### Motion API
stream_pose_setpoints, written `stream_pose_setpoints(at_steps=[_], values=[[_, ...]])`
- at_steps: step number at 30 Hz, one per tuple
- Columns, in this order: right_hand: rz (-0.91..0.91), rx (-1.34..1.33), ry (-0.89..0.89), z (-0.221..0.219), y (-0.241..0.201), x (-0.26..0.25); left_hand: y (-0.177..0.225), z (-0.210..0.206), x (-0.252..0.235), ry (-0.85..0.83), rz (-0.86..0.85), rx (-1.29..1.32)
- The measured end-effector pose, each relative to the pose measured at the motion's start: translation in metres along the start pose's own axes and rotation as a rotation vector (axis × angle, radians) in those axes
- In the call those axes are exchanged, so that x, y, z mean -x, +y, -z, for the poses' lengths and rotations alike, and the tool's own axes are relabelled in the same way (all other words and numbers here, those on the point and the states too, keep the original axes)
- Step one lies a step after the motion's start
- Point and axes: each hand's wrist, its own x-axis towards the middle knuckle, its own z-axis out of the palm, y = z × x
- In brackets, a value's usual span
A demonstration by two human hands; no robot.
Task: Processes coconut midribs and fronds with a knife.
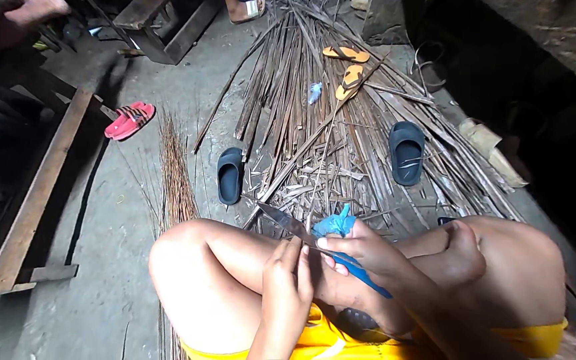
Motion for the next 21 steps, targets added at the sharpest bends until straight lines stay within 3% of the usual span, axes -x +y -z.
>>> stream_pose_setpoints(at_steps=[9, 21], values=[[-0.018, -0.022, 0.030, -0.003, -0.003, -0.004, 0.005, -0.004, 0.007, -0.003, -0.047, -0.098], [0.019, 0.005, 0.062, 0.003, 0.000, -0.004, 0.001, -0.004, 0.002, -0.034, 0.018, 0.004]])
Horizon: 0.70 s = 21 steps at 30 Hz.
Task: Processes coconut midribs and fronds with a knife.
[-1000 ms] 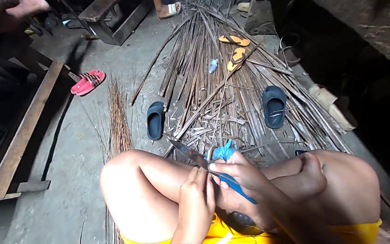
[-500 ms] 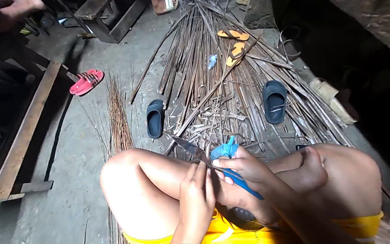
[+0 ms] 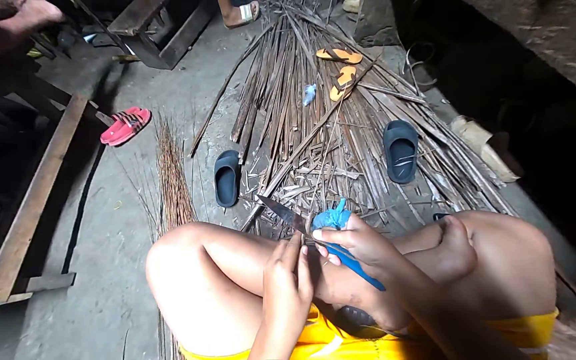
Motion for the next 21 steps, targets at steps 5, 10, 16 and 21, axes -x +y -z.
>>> stream_pose_setpoints(at_steps=[5, 10, 16, 21], values=[[-0.020, -0.010, 0.019, -0.005, -0.004, 0.001, 0.000, 0.001, -0.001, 0.006, -0.007, 0.008], [-0.032, -0.072, 0.073, -0.011, -0.009, 0.001, 0.004, -0.001, 0.001, 0.019, -0.054, -0.012], [0.051, -0.077, 0.121, -0.014, -0.009, 0.000, 0.007, -0.002, 0.004, -0.003, -0.062, 0.012], [0.170, -0.068, 0.336, 0.020, -0.029, -0.014, 0.011, -0.005, 0.015, -0.032, -0.048, 0.032]])
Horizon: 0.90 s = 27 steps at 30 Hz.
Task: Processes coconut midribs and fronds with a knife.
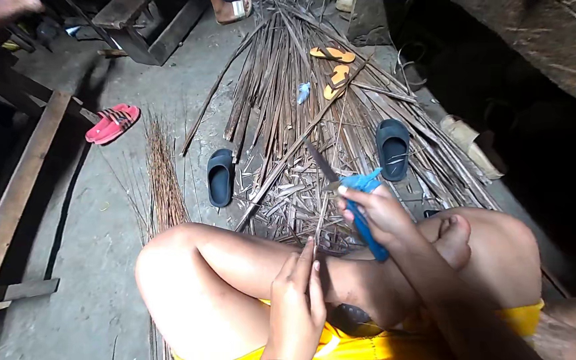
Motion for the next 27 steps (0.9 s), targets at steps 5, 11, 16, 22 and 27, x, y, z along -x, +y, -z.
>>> stream_pose_setpoints(at_steps=[5, 11, 16, 22, 27], values=[[-0.036, -0.041, -0.028, 0.015, -0.001, 0.001, -0.007, 0.001, -0.006, -0.028, 0.039, 0.117], [-0.188, 0.032, -0.366, -0.001, 0.010, 0.024, -0.015, 0.007, -0.008, -0.047, 0.157, 0.297], [-0.177, 0.032, -0.384, -0.012, 0.021, 0.030, -0.012, 0.010, -0.007, -0.085, 0.183, 0.432], [-0.062, 0.006, -0.250, -0.014, 0.016, 0.029, -0.010, 0.010, -0.007, -0.155, 0.188, 0.487], [0.058, 0.009, -0.041, 0.011, 0.002, 0.004, -0.008, 0.009, -0.003, -0.198, 0.238, 0.539]])
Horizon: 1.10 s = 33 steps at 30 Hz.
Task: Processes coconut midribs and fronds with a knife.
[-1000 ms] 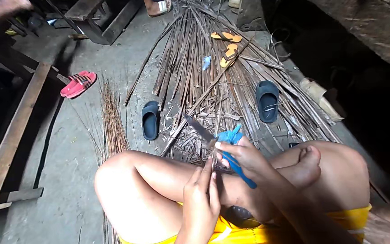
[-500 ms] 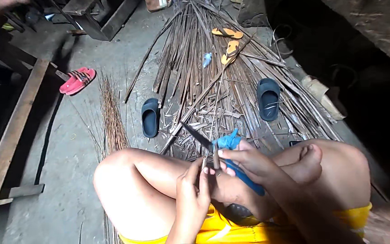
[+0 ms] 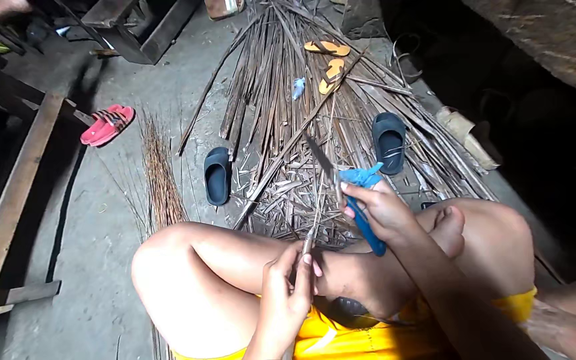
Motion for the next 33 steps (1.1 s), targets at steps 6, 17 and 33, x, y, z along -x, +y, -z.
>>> stream_pose_setpoints(at_steps=[6, 17, 33], values=[[-0.204, 0.020, -0.262, -0.008, 0.011, 0.012, 0.002, 0.005, -0.007, -0.107, 0.142, 0.077], [-0.279, 0.054, -0.392, -0.013, 0.013, 0.022, 0.000, 0.006, -0.010, -0.006, 0.103, -0.098], [-0.232, -0.017, -0.309, -0.031, 0.021, 0.031, 0.006, -0.012, -0.010, 0.249, -0.228, -0.759]])
